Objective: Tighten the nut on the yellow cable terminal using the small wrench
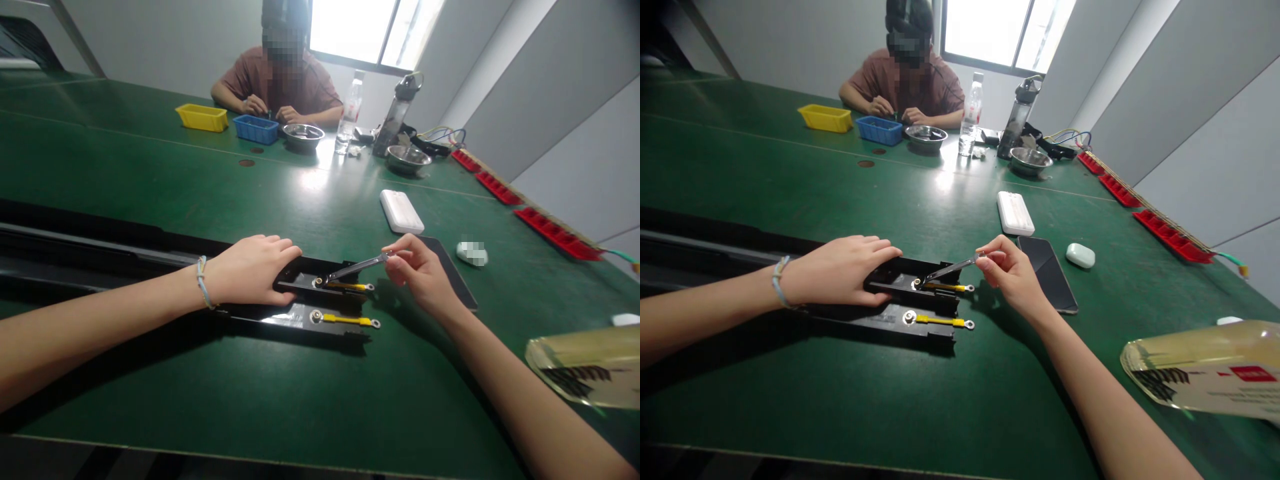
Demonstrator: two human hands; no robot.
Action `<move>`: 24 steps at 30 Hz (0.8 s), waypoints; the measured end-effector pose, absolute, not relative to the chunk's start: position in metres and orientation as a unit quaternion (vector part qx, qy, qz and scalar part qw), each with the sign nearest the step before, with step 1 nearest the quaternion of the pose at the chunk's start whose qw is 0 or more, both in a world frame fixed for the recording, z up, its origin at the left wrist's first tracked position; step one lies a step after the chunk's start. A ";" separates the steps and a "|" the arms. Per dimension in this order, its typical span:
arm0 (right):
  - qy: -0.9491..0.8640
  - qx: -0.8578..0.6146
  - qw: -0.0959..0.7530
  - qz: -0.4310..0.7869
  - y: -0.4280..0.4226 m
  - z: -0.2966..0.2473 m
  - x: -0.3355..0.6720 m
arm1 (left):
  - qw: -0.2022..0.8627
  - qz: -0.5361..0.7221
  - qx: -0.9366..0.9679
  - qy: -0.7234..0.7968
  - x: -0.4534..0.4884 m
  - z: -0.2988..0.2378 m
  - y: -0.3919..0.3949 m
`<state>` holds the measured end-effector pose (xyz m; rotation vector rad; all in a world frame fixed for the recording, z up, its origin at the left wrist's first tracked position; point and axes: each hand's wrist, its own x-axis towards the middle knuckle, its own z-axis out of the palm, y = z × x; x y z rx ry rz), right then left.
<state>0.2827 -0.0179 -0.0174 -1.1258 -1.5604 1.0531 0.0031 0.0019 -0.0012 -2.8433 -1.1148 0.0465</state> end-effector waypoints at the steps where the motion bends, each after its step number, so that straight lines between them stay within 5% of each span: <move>1: -0.633 -0.456 0.457 0.427 -0.019 -0.016 0.282 | 0.043 0.015 -0.930 -0.365 0.003 -0.001 0.002; 24: -0.679 -0.459 0.457 0.347 -0.037 0.000 0.273 | 0.051 0.015 -0.933 -0.357 0.003 -0.001 0.002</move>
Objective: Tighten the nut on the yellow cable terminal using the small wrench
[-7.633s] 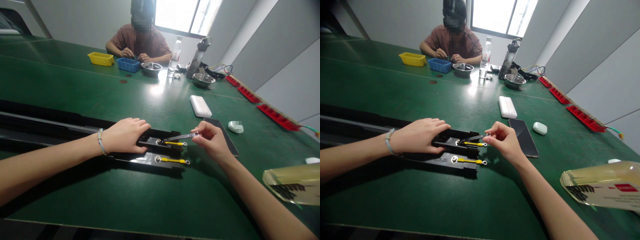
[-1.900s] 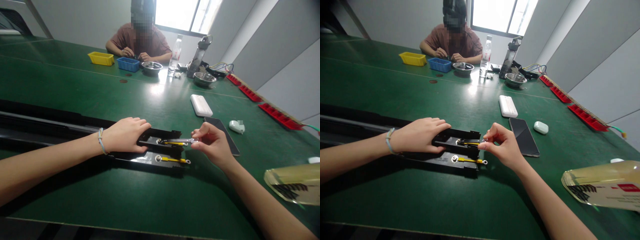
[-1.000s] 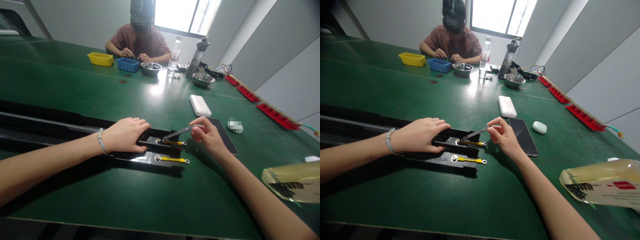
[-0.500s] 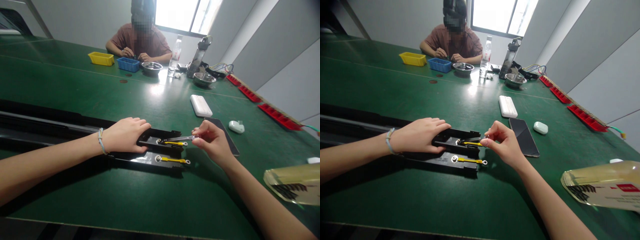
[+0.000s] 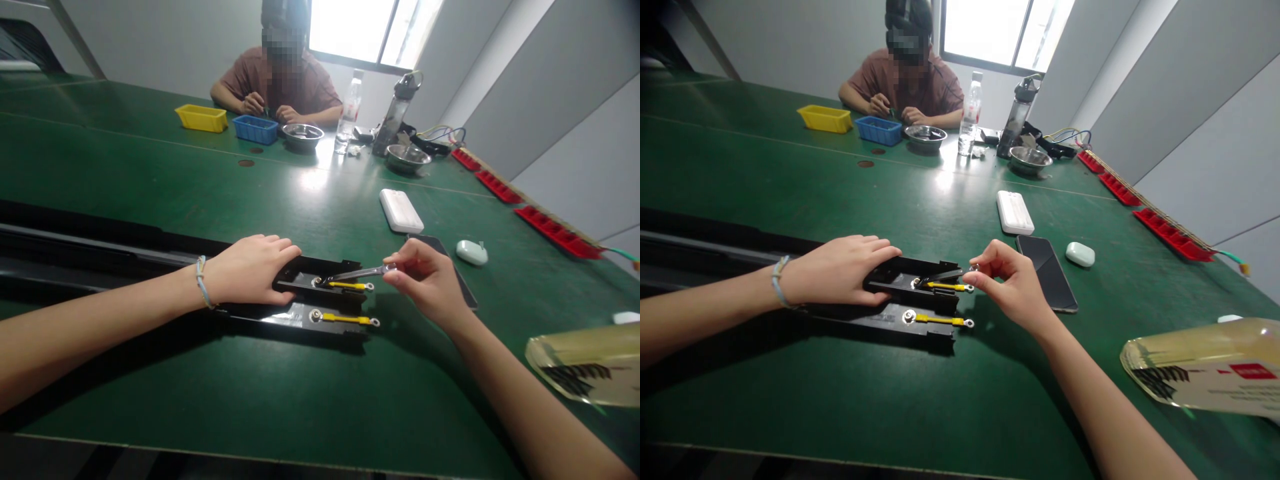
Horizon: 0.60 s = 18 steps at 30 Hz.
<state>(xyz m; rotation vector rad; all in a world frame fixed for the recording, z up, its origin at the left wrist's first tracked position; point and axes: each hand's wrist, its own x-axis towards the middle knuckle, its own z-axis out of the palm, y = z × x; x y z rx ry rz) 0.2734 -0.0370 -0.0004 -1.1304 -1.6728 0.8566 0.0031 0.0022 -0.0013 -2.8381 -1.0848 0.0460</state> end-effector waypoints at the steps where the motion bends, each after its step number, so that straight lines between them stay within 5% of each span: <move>1: -0.674 -0.461 0.457 0.352 -0.035 -0.002 0.275 | 0.052 0.016 -0.932 -0.357 0.003 -0.001 0.002; 18: -0.647 -0.478 0.450 0.387 -0.020 -0.016 0.286 | 0.052 0.013 -0.931 -0.360 0.003 -0.001 0.002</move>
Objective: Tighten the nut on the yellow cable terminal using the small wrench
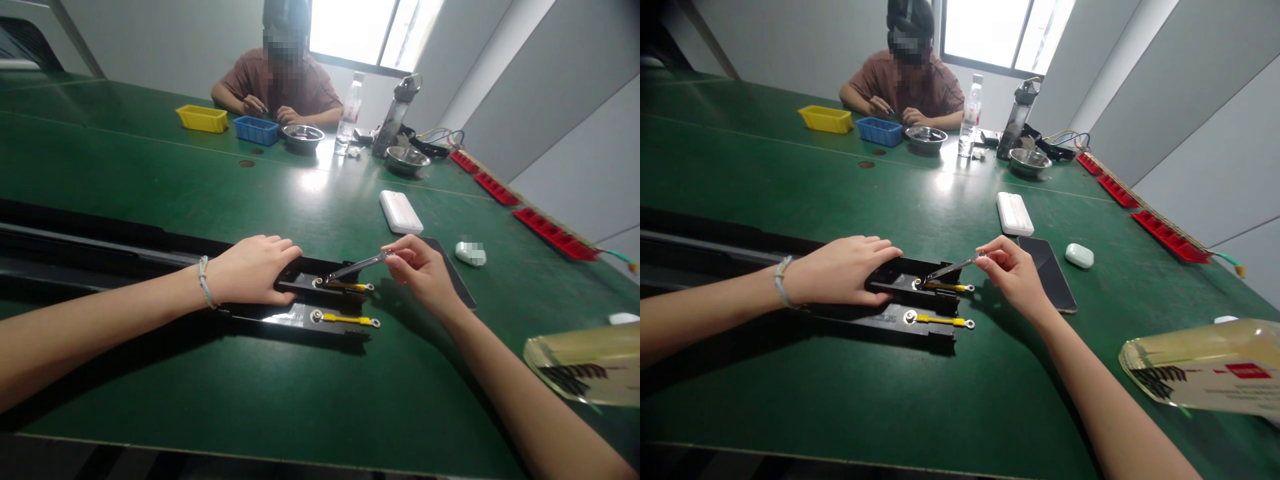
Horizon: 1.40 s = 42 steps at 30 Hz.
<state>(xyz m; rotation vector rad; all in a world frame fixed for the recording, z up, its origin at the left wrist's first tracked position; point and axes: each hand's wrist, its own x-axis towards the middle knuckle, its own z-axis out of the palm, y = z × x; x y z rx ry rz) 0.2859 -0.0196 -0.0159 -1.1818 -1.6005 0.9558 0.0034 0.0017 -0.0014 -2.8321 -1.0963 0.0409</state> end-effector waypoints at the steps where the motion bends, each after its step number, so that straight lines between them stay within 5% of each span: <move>1: -0.650 -0.479 0.448 0.385 -0.020 -0.014 0.286 | 0.053 0.013 -0.931 -0.361 0.003 -0.001 0.002; 14: -0.713 -0.419 0.449 0.337 -0.045 0.001 0.268 | 0.050 0.009 -0.932 -0.359 0.003 -0.003 0.003; 42: -0.617 -0.481 0.449 0.432 -0.019 -0.013 0.284 | 0.045 0.012 -0.932 -0.359 0.004 -0.002 0.002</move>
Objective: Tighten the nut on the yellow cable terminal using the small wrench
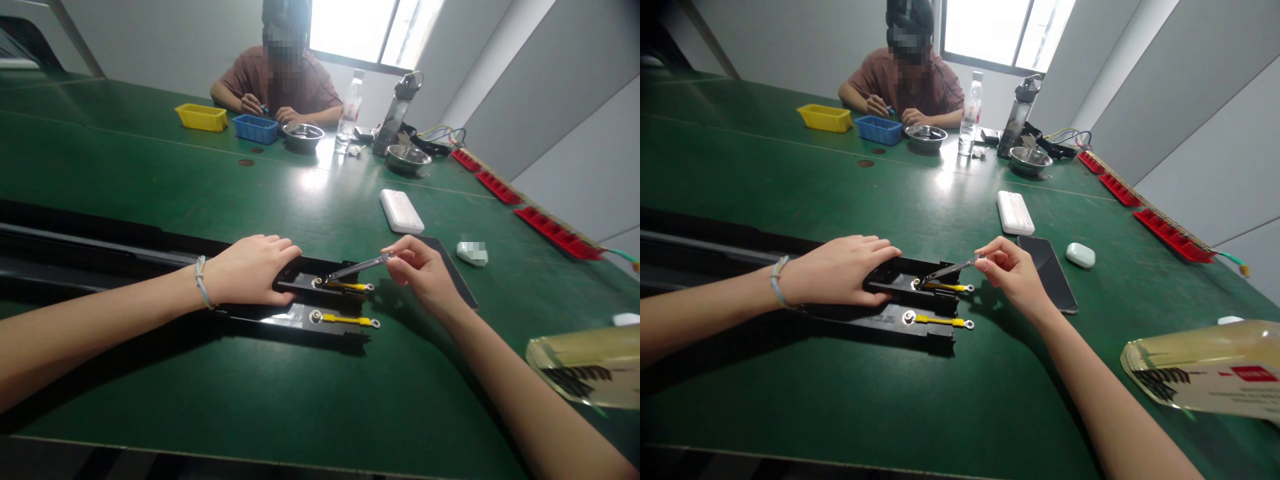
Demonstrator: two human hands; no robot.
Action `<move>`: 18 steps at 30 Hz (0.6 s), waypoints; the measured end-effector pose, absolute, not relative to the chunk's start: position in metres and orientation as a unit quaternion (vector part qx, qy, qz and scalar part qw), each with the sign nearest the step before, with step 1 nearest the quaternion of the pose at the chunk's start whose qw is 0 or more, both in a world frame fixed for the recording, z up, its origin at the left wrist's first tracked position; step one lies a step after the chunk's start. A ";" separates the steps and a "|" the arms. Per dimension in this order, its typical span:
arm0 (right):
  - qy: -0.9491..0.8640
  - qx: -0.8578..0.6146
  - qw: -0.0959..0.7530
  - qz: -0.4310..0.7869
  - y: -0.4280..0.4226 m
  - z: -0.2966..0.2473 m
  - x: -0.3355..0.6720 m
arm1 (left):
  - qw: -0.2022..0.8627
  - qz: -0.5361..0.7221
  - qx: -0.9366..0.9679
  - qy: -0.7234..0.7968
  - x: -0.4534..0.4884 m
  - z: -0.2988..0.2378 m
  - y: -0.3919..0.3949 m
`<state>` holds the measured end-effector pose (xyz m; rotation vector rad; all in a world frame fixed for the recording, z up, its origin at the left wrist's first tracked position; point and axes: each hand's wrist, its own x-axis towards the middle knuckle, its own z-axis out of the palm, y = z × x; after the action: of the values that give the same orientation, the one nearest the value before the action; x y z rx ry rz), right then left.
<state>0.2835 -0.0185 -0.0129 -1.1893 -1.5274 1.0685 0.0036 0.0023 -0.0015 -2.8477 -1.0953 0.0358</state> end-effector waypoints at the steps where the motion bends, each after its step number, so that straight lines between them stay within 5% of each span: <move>1: -0.620 -0.475 0.450 0.433 -0.020 -0.012 0.283 | 0.046 0.012 -0.933 -0.358 0.004 -0.002 0.002; 18: -0.694 -0.407 0.450 0.388 -0.049 -0.003 0.257 | 0.046 0.005 -0.933 -0.356 0.003 -0.003 0.002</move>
<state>0.2567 -0.0489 -0.0027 -1.0053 -1.7168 0.9599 0.0030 0.0024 -0.0025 -2.8483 -1.0868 0.0159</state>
